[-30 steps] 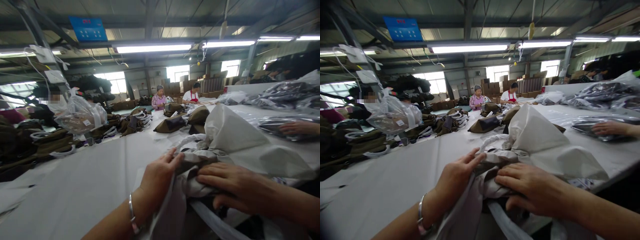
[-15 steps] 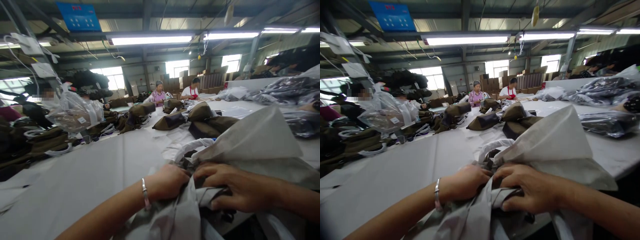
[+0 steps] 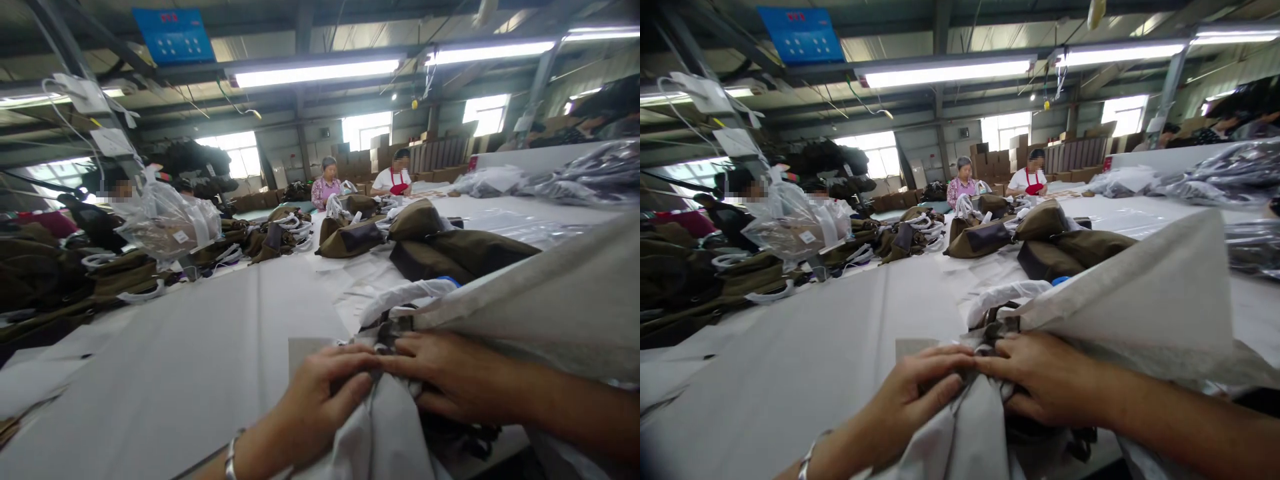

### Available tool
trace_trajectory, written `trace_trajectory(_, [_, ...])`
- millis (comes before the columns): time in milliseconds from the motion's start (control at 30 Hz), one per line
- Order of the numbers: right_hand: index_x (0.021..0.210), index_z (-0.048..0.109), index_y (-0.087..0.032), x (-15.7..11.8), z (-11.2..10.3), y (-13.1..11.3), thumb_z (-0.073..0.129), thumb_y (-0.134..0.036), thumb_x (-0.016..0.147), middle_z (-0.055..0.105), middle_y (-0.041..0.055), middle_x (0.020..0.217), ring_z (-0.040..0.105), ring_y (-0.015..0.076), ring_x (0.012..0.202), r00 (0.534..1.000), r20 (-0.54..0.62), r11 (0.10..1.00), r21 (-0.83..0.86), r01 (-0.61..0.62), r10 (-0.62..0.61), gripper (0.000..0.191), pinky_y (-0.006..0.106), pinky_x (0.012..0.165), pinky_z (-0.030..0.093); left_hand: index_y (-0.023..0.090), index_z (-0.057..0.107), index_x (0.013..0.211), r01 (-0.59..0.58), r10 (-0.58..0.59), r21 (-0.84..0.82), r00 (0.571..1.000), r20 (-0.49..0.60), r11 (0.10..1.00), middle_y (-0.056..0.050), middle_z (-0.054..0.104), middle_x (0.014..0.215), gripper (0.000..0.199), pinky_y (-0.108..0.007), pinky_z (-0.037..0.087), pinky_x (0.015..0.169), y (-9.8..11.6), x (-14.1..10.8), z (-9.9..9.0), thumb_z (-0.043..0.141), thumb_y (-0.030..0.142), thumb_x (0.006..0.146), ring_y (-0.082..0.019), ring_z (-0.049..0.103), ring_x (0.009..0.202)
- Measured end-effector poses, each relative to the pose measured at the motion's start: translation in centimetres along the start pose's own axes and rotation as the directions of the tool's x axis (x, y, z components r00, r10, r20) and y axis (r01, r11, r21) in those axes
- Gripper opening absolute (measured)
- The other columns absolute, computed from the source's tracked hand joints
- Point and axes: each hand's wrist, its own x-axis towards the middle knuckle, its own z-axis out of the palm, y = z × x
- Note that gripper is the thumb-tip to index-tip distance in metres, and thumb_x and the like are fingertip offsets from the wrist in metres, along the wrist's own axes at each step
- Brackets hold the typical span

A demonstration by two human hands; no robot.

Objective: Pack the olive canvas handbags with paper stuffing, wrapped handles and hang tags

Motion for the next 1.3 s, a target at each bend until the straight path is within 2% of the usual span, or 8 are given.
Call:
trace_trajectory(167, [0.142,0.059,-0.031,-0.6,0.1,0.2,0.063,-0.015,0.085,0.055,0.0106,0.148,0.055,0.0298,0.132,0.99,0.054,0.991,0.003,0.132,-0.132,0.06,0.042,0.107,0.048,0.025,0.07,0.129,0.183,-0.187,-0.071,0.981,-0.054,0.98,-0.007,0.076,0.117,0.034,-0.03,0.053,0.093,0.0,-1.8,0.9,0.057,0.033,0.098,-0.023,0.07,0.107])
trace_trajectory(267, [0.141,0.059,-0.034,-0.8,-0.1,0.5,0.06,-0.011,0.086,0.048,0.0061,0.157,0.052,0.0302,0.138,0.986,0.116,0.992,0.047,0.115,-0.119,0.06,0.045,0.111,0.047,0.018,0.071,0.12,0.278,-0.278,-0.023,0.95,-0.144,0.96,-0.009,0.078,0.095,0.038,-0.03,0.056,0.081,-3.0,-0.3,-1.1,0.048,0.041,0.101,-0.022,0.073,0.086])
trace_trajectory(333, [0.141,0.06,-0.036,-0.5,-0.3,0.5,0.059,-0.008,0.083,0.048,0.0046,0.156,0.052,0.0317,0.138,0.981,0.171,0.995,0.065,0.08,-0.09,0.064,0.048,0.111,0.047,0.017,0.072,0.116,0.309,-0.293,0.102,0.945,-0.147,0.945,-0.011,0.077,0.106,0.037,-0.034,0.053,0.091,-5.6,1.0,-2.5,0.049,0.04,0.099,-0.024,0.071,0.097])
trace_trajectory(600, [0.141,0.06,-0.038,0.1,-1.0,0.1,0.057,-0.007,0.082,0.047,0.0042,0.157,0.049,0.0319,0.141,0.97,0.238,0.997,0.078,0.023,-0.041,0.067,0.053,0.113,0.045,0.024,0.039,0.156,0.319,-0.276,-0.029,0.857,0.436,0.947,-0.012,0.067,0.136,0.078,-0.035,0.055,0.091,-14.4,1.3,-4.3,0.07,0.043,0.086,-0.025,0.067,0.117])
trace_trajectory(867, [0.139,0.062,-0.036,0.2,-0.6,0.7,0.058,-0.004,0.077,0.05,0.0039,0.155,0.048,0.031,0.142,0.981,0.179,0.989,0.138,0.055,-0.08,0.07,0.05,0.117,0.041,0.016,0.07,0.117,0.202,-0.245,0.184,0.936,0.253,0.962,-0.012,0.072,0.116,0.042,-0.037,0.053,0.088,-18.4,2.8,-1.9,0.075,0.023,0.076,-0.028,0.066,0.107])
trace_trajectory(1067, [0.14,0.061,-0.031,0.6,-1.3,-0.1,0.056,-0.003,0.073,0.046,0.0058,0.158,0.035,0.0328,0.149,0.964,0.256,0.99,0.138,0.039,-0.074,0.073,0.055,0.121,0.032,0.016,0.069,0.104,0.125,-0.198,0.419,0.971,0.137,0.899,-0.002,0.071,0.086,0.028,-0.026,0.05,0.072,-13.7,4.1,-6.8,0.074,0.019,0.077,-0.017,0.064,0.077])
trace_trajectory(1200, [0.138,0.063,-0.027,0.9,-1.6,-0.3,0.055,-0.001,0.068,0.049,0.0071,0.156,0.04,0.0314,0.147,0.973,0.22,0.986,0.163,0.037,-0.073,0.074,0.052,0.12,0.035,0.02,0.069,0.11,0.035,-0.066,0.579,0.997,0.032,0.814,-0.004,0.07,0.109,0.034,-0.03,0.046,0.089,-6.0,5.9,-11.2,0.072,0.012,0.077,-0.021,0.063,0.098])
trace_trajectory(1300, [0.135,0.065,-0.024,1.1,-1.6,0.0,0.055,0.0,0.066,0.052,0.0078,0.154,0.045,0.029,0.144,0.978,0.159,0.977,0.186,0.108,-0.138,0.074,0.046,0.119,0.038,0.025,0.068,0.114,-0.12,0.03,0.737,0.99,0.134,0.665,-0.003,0.07,0.111,0.033,-0.029,0.046,0.085,1.2,6.5,-11.1,0.072,0.015,0.083,-0.021,0.065,0.096])
